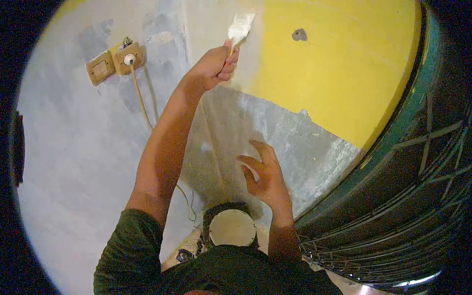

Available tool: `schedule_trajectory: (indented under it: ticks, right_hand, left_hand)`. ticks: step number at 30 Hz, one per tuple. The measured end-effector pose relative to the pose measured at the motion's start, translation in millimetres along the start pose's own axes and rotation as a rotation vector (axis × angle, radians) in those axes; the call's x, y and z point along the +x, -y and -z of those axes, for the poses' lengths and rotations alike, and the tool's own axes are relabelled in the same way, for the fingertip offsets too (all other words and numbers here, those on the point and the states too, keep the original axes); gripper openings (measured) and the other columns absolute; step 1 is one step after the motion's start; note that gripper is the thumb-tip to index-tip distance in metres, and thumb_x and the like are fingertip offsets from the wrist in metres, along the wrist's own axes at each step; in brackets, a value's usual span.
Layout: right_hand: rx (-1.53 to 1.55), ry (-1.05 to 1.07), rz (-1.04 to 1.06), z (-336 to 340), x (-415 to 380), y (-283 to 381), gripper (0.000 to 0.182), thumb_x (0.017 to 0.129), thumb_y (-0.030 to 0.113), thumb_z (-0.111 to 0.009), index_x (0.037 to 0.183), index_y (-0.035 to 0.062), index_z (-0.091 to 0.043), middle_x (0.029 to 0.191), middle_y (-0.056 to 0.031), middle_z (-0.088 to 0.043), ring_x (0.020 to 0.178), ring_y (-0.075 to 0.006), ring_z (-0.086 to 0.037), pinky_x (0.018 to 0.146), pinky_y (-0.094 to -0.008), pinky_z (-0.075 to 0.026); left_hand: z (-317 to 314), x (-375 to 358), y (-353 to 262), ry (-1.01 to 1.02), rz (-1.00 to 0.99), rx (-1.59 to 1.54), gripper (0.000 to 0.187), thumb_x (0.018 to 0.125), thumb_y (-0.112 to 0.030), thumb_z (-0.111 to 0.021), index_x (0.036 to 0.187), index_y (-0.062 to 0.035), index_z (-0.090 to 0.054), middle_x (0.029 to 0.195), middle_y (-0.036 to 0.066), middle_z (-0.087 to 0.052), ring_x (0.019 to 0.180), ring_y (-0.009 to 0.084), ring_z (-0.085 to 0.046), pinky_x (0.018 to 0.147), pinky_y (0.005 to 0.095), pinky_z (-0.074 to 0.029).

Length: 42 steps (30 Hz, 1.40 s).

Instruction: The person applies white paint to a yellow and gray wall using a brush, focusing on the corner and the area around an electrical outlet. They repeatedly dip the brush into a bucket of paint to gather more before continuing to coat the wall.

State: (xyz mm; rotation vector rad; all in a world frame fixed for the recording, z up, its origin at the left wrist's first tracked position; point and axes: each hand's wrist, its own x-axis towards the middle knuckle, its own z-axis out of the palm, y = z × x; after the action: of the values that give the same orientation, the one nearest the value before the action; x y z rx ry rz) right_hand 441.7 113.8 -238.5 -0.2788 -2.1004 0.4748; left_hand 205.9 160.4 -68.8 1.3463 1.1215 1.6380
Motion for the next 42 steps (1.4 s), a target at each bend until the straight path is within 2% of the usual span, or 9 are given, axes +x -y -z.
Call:
schedule_trajectory:
  ticks: [2, 10, 14, 23, 27, 29, 33, 35, 42]
  right_hand:
    - [-0.005, 0.029, -0.065, 0.0, -4.8, -4.6, 0.031, 0.075, -0.003, -0.066, 0.103, 0.0102, -0.068, 0.129, -0.0144, -0.051, 0.120, -0.0330, -0.047, 0.089, -0.0393, -0.044]
    - [-0.018, 0.012, -0.077, -16.2, -4.9, -16.7, 0.026, 0.076, 0.002, -0.068, 0.101, 0.0096, -0.067, 0.127, -0.0176, -0.051, 0.119, -0.0356, -0.047, 0.095, -0.0392, -0.042]
    - [-0.037, 0.086, -0.063, -21.1, 0.3, -13.5, 0.025, 0.076, 0.003, -0.069, 0.100, 0.0101, -0.067, 0.127, -0.0181, -0.051, 0.119, -0.0364, -0.047, 0.097, -0.0401, -0.042]
    - [0.000, 0.159, -0.085, -15.2, -9.5, -17.7, 0.022, 0.077, 0.008, -0.070, 0.098, 0.0103, -0.067, 0.125, -0.0171, -0.053, 0.116, -0.0344, -0.050, 0.096, -0.0403, -0.042]
    - [-0.047, 0.165, -0.090, -5.4, 13.9, -20.9, 0.020, 0.076, 0.006, -0.070, 0.096, 0.0096, -0.068, 0.122, -0.0177, -0.055, 0.114, -0.0336, -0.051, 0.096, -0.0394, -0.043]
    - [-0.182, 0.041, -0.035, 8.3, 45.8, -12.7, 0.021, 0.076, 0.006, -0.070, 0.096, 0.0091, -0.068, 0.120, -0.0180, -0.057, 0.111, -0.0333, -0.054, 0.094, -0.0389, -0.044]
    - [-0.191, -0.058, 0.069, 45.0, 91.6, 20.5, 0.021, 0.076, 0.006, -0.070, 0.097, 0.0081, -0.069, 0.115, -0.0179, -0.060, 0.107, -0.0336, -0.056, 0.091, -0.0392, -0.045]
    - [-0.196, -0.101, 0.127, 57.1, 96.4, 30.3, 0.019, 0.076, 0.007, -0.070, 0.095, 0.0066, -0.069, 0.110, -0.0177, -0.062, 0.104, -0.0337, -0.058, 0.089, -0.0391, -0.045]
    - [-0.164, -0.041, 0.032, 60.9, 62.7, 20.8, 0.017, 0.078, 0.012, -0.069, 0.094, 0.0059, -0.069, 0.107, -0.0187, -0.062, 0.102, -0.0358, -0.058, 0.088, -0.0398, -0.046]
  left_hand:
    - [2.3, 3.2, 12.0, -0.007, 0.113, -0.021, 0.037, 0.099, -0.045, -0.038, 0.079, -0.0149, -0.045, 0.059, -0.007, -0.032, 0.046, 0.0059, -0.026, 0.040, 0.0225, -0.021]
    - [53.1, -69.8, 81.0, -0.029, 0.530, -0.003, 0.033, 0.101, -0.039, -0.035, 0.083, -0.0142, -0.048, 0.060, -0.006, -0.036, 0.043, 0.0051, -0.027, 0.036, 0.0215, -0.021]
    - [50.6, -79.3, 42.4, -0.014, 0.746, -0.152, 0.025, 0.099, -0.027, -0.040, 0.084, -0.0092, -0.049, 0.059, -0.006, -0.037, 0.042, 0.0020, -0.028, 0.031, 0.0176, -0.021]
    - [33.4, 6.1, -35.5, 0.213, 0.826, -0.160, 0.022, 0.099, -0.017, -0.037, 0.090, 0.0002, -0.048, 0.057, -0.007, -0.038, 0.037, -0.0014, -0.036, 0.024, 0.0123, -0.028]
    - [36.3, 20.6, -92.6, 0.293, 0.776, -0.296, 0.023, 0.099, -0.017, -0.038, 0.090, 0.0024, -0.047, 0.057, -0.006, -0.038, 0.037, -0.0010, -0.036, 0.024, 0.0127, -0.026]
    - [26.4, 13.6, -121.6, 0.146, 0.430, -0.274, 0.024, 0.100, -0.017, -0.039, 0.092, 0.0034, -0.046, 0.059, -0.005, -0.038, 0.036, -0.0003, -0.033, 0.024, 0.0131, -0.026]
    - [39.0, 11.3, -137.2, 0.275, 0.310, -0.395, 0.024, 0.101, -0.020, -0.039, 0.093, 0.0012, -0.046, 0.061, -0.005, -0.037, 0.037, 0.0005, -0.030, 0.024, 0.0139, -0.024]
    - [43.3, -2.4, -121.6, 0.357, 0.074, -0.216, 0.025, 0.102, -0.024, -0.037, 0.093, -0.0028, -0.046, 0.061, -0.006, -0.036, 0.040, 0.0010, -0.029, 0.026, 0.0152, -0.022]
    - [39.5, -30.8, 36.2, 0.151, 0.260, 0.010, 0.037, 0.098, -0.045, -0.042, 0.087, -0.0107, -0.050, 0.062, -0.009, -0.036, 0.046, 0.0027, -0.028, 0.037, 0.0184, -0.022]
